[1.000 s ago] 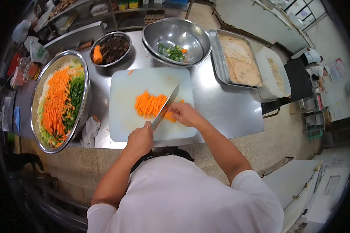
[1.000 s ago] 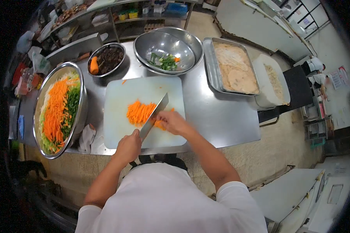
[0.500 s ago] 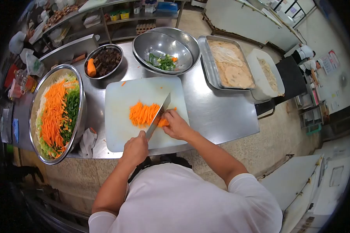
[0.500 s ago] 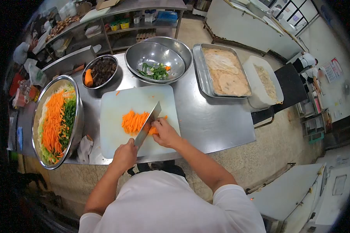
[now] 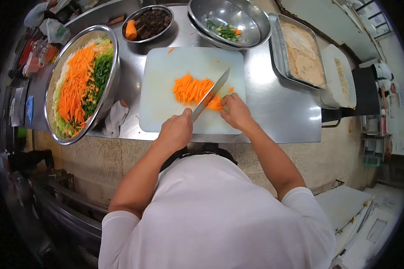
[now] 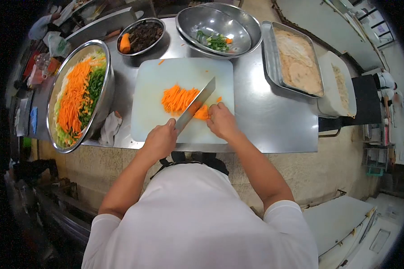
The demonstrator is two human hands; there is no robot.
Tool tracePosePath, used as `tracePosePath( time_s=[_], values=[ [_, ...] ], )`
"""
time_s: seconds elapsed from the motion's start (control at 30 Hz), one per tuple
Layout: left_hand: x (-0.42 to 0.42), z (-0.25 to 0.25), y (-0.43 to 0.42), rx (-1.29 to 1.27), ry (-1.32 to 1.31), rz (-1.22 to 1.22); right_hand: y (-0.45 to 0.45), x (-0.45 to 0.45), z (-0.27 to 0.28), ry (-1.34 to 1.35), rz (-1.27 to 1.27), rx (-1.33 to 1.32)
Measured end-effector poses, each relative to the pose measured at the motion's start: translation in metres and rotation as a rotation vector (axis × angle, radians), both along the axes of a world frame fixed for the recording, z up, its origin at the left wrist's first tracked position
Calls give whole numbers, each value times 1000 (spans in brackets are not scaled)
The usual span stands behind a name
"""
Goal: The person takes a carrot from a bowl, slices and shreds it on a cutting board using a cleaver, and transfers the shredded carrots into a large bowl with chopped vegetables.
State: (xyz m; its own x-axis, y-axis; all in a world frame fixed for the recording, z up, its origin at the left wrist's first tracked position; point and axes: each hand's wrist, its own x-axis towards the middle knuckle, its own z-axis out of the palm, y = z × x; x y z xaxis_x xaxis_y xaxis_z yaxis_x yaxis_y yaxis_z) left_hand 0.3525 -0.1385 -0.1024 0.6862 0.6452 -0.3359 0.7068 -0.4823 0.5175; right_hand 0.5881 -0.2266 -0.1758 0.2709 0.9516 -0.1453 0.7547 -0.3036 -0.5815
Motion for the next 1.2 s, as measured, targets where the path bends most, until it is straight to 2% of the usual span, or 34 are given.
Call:
tracePosePath(
  time_s=[0.17,0.23,0.27,0.33,0.43,0.57,0.63,1.1,1.17,1.2],
  values=[
    [-3,-9,0,-3,-59,18,4,0,12,-25,48,-86],
    [-3,-6,1,-26,-46,20,4,-1,6,6,22,136],
    [-3,-6,0,-29,-41,27,2,-3,2,11,29,133],
    [-2,-6,-2,-30,-12,28,2,-8,10,54,72,383],
    [-1,-6,-2,-40,-9,17,6,-8,-5,46,158,516],
    [0,10,-7,-7,3,-15,6,-8,-18,108,118,483],
    [-3,23,-12,93,25,-109,7,-6,-22,64,155,488],
    [11,-4,-8,96,-21,-123,6,-11,-25,54,90,534],
    [12,-3,-10,100,-34,-99,3,-9,-28,37,106,549],
    [11,15,-8,82,-16,-109,4,-8,-27,47,109,533]
  ],
)
